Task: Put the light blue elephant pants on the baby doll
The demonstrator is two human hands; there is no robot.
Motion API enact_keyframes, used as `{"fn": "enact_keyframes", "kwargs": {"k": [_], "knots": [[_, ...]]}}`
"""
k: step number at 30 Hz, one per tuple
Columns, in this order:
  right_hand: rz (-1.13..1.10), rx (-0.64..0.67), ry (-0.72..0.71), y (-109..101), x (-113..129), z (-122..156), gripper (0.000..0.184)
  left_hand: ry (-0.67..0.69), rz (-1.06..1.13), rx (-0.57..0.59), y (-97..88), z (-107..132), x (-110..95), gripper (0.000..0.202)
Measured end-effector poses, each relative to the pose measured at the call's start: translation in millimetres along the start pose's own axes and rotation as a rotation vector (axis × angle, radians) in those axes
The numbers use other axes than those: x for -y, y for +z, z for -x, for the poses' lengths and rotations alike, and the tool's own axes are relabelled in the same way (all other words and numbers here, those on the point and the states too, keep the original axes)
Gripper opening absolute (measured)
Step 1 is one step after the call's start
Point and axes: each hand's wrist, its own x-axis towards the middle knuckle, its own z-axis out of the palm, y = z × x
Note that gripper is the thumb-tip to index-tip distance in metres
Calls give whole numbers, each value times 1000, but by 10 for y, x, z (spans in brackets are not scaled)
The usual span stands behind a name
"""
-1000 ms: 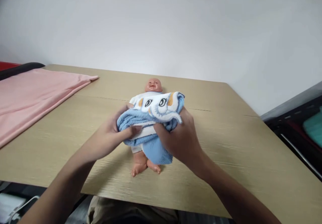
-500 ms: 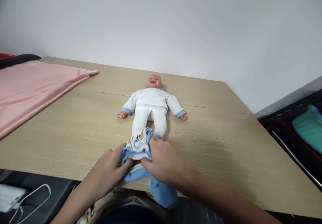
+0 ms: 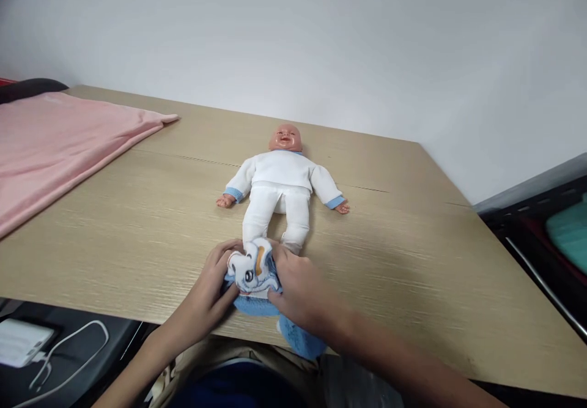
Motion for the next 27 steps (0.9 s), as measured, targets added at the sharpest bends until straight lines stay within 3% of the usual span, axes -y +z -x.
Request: {"fn": "enact_keyframes", "kwargs": {"k": [2,3,6,10,15,21,24,27], "knots": [[-134,-73,-50,26,-78,-1,73,40,58,32,-65,-24,29,41],[-171,-98,-60,44,-113,-1,70,47,96,50,-105,-45,48,40],[-165,-155,-61,93,-190,-5,39,-12,204,102,-228,-132,137,33],[-112,-225,-169,27,-235,-51,35,-97,246,155,-363,-268,245,22],[-186,-110,-224,-251,-326,-242,1,-130,330,275,-473,-458,215,30],[-316,-5,-268,-373,-411,-435,28,-173,431,259,-672,-695,324,58],[-356,-65,-325,-387,-377,-357,37,-139,422,260,-775,-771,419,52],[-541,-57,-278,-388,-454,-245,38,-131,473,266,-822,-795,451,48]]}}
